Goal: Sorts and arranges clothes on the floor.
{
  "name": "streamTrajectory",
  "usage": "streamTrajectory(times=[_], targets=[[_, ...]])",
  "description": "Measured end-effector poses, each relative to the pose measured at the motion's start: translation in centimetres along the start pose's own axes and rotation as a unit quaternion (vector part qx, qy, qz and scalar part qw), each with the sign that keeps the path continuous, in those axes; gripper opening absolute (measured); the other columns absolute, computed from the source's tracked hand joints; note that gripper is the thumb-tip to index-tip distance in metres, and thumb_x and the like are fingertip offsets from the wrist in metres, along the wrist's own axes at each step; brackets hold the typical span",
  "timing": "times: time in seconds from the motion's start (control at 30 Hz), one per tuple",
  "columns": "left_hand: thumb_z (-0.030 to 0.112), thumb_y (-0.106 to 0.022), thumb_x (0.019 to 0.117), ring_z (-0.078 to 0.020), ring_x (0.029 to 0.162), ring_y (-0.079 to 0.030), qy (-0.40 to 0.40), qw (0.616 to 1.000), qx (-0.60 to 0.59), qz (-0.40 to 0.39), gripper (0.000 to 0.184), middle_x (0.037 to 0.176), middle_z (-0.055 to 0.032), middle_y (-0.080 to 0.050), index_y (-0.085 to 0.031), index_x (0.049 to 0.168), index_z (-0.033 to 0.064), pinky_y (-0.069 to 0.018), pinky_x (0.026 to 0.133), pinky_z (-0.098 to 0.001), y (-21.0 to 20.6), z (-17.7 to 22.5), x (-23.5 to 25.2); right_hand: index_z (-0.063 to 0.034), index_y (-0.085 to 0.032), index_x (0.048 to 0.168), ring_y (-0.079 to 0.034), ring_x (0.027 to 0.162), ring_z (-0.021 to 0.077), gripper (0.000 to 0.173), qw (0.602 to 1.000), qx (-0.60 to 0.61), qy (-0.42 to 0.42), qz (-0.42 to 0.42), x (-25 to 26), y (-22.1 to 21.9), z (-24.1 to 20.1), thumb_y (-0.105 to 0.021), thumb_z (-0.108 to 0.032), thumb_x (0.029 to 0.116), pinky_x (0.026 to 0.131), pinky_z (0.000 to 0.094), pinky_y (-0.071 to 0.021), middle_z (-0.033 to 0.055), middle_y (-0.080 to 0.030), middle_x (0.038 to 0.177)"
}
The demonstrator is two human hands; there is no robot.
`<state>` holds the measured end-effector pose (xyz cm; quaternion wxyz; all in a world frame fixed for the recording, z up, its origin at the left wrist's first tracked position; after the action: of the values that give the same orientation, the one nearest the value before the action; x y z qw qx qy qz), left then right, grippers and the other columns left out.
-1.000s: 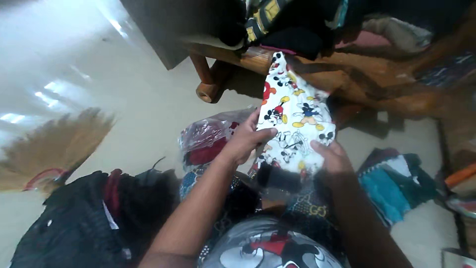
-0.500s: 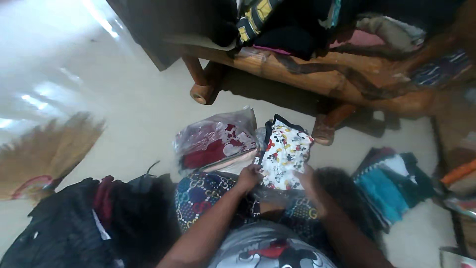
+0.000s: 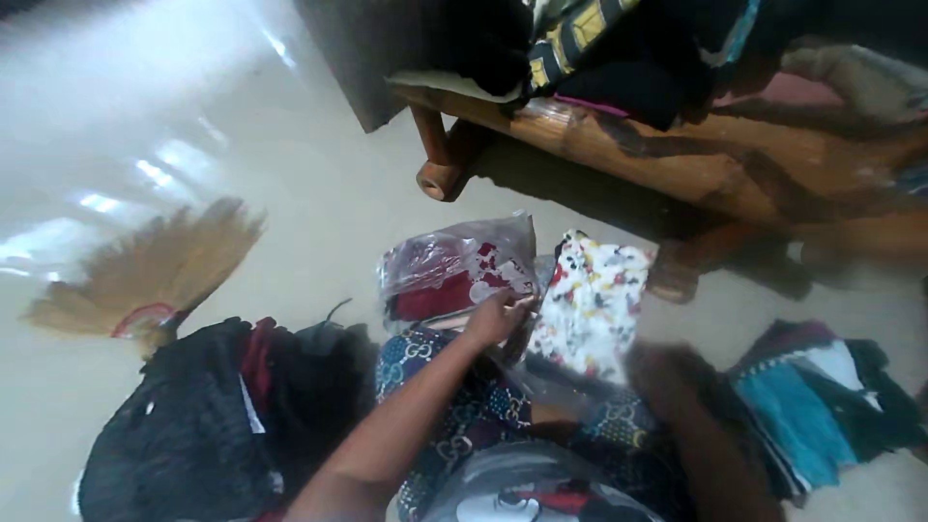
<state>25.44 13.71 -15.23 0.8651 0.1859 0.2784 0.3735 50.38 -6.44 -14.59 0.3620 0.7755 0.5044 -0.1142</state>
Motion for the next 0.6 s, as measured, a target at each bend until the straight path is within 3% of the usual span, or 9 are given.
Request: streamTrajectory(times=[0.03, 0.07, 0.1, 0.17, 0.23, 0.37, 0.43, 0.53, 0.6], targets=[[0.033, -0.063, 0.1005, -0.0338, 0.126, -0.061, 0.020, 0.997, 0.073, 0.003, 0.044, 0.138, -0.0172, -0.062, -0.062, 0.138, 0.0101, -0.0479, 0.107, -0.0563, 0.2, -1.4, 0.5, -0.0015, -0.027, 0.160, -0.063, 0.122, 0.0321, 0.070, 0.996, -0.086, 0.002, -0.007, -0.2, -0.2, 0.7, -0.062, -0.025, 0.1034, 0.101, 0.0482, -0.0547, 0.0243, -0.053, 0.145], [0.035, -0.065, 0.0994, -0.0371, 0.132, -0.056, 0.022, 0.991, 0.129, 0.016, 0.047, 0.142, -0.0185, -0.059, -0.062, 0.139, 0.0105, -0.0443, 0.110, -0.0583, 0.3, -2.4, 1.2, -0.0001, -0.026, 0.161, -0.052, 0.137, 0.0350, 0.073, 0.987, -0.159, 0.024, 0.000, -0.3, -0.3, 1.0, -0.060, -0.028, 0.1034, 0.112, 0.0497, -0.0450, 0.0259, -0.044, 0.155], [0.036, -0.066, 0.0981, -0.0380, 0.136, -0.051, 0.015, 0.984, 0.177, 0.030, 0.047, 0.146, -0.0174, -0.055, -0.062, 0.139, 0.0126, -0.0417, 0.112, -0.0584, 0.3, -3.2, 2.1, -0.0010, -0.031, 0.160, -0.048, 0.141, 0.0380, 0.070, 0.978, -0.202, 0.055, 0.020, -0.3, -0.3, 1.1, -0.059, -0.030, 0.1034, 0.116, 0.0525, -0.0407, 0.0268, -0.042, 0.156], [0.036, -0.068, 0.0948, -0.0367, 0.144, -0.042, -0.029, 0.965, 0.256, 0.053, 0.047, 0.153, -0.0128, -0.050, -0.063, 0.139, 0.0198, -0.0350, 0.118, -0.0587, -0.1, -4.2, 4.3, -0.0063, -0.045, 0.154, -0.052, 0.136, 0.0370, 0.059, 0.968, -0.219, 0.106, 0.056, -0.2, -0.5, 1.5, -0.059, -0.032, 0.1025, 0.113, 0.0534, -0.0434, 0.0233, -0.050, 0.150], [0.038, -0.069, 0.0937, -0.0396, 0.151, -0.030, -0.053, 0.948, 0.310, 0.044, 0.053, 0.160, -0.0126, -0.041, -0.059, 0.143, 0.0227, -0.0226, 0.121, -0.0661, -0.8, -4.4, 6.5, -0.0080, -0.049, 0.152, -0.055, 0.133, 0.0343, 0.054, 0.975, -0.190, 0.099, 0.058, -0.2, -0.9, 2.0, -0.057, -0.031, 0.1041, 0.112, 0.0523, -0.0453, 0.0209, -0.054, 0.148], [0.058, -0.066, 0.0897, -0.0447, 0.155, -0.018, 0.014, 0.934, 0.356, 0.013, 0.073, 0.167, -0.0168, -0.028, -0.048, 0.152, 0.0249, -0.0133, 0.117, -0.0757, -2.3, -2.9, 9.6, -0.0097, -0.058, 0.144, -0.065, 0.119, 0.0287, 0.043, 0.975, -0.186, 0.105, 0.057, -0.5, -2.3, 2.9, -0.055, -0.027, 0.1051, 0.103, 0.0483, -0.0534, 0.0162, -0.061, 0.139], [0.056, -0.069, 0.0874, -0.0498, 0.154, -0.012, 0.046, 0.932, 0.360, 0.018, 0.074, 0.166, -0.0210, -0.027, -0.050, 0.151, 0.0219, -0.0101, 0.112, -0.0824, -3.2, -2.2, 10.3, -0.0115, -0.066, 0.136, -0.070, 0.111, 0.0258, 0.037, 0.971, -0.181, 0.140, 0.074, -0.8, -2.7, 3.1, -0.059, -0.025, 0.1028, 0.096, 0.0470, -0.0581, 0.0127, -0.064, 0.136], [0.048, -0.062, 0.0928, -0.0420, 0.156, -0.016, 0.050, 0.939, 0.336, 0.047, 0.057, 0.163, -0.0128, -0.038, -0.059, 0.143, 0.0205, -0.0081, 0.117, -0.0771, -3.4, -2.1, 10.9, -0.0135, -0.070, 0.131, -0.071, 0.106, 0.0244, 0.033, 0.962, -0.201, 0.164, 0.085, -0.8, -2.7, 3.0, -0.060, -0.026, 0.1026, 0.093, 0.0476, -0.0589, 0.0103, -0.068, 0.131], [0.044, -0.058, 0.0997, -0.0332, 0.152, -0.032, 0.042, 0.958, 0.281, 0.048, 0.049, 0.154, -0.0097, -0.051, -0.061, 0.139, 0.0151, -0.0136, 0.123, -0.0666, -2.4, -2.3, 10.8, -0.0145, -0.070, 0.131, -0.071, 0.107, 0.0250, 0.033, 0.966, -0.198, 0.152, 0.073, -0.9, -2.5, 2.9, -0.058, -0.027, 0.1040, 0.094, 0.0493, -0.0579, 0.0098, -0.070, 0.128]])
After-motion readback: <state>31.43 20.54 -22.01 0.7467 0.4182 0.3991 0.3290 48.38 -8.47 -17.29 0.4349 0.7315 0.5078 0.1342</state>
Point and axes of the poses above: each hand's wrist, its own x-axis towards the middle knuckle, its own y-axis out of the back of the hand, z = x × y, the point moved 3 cm from there along x, towards the middle knuckle
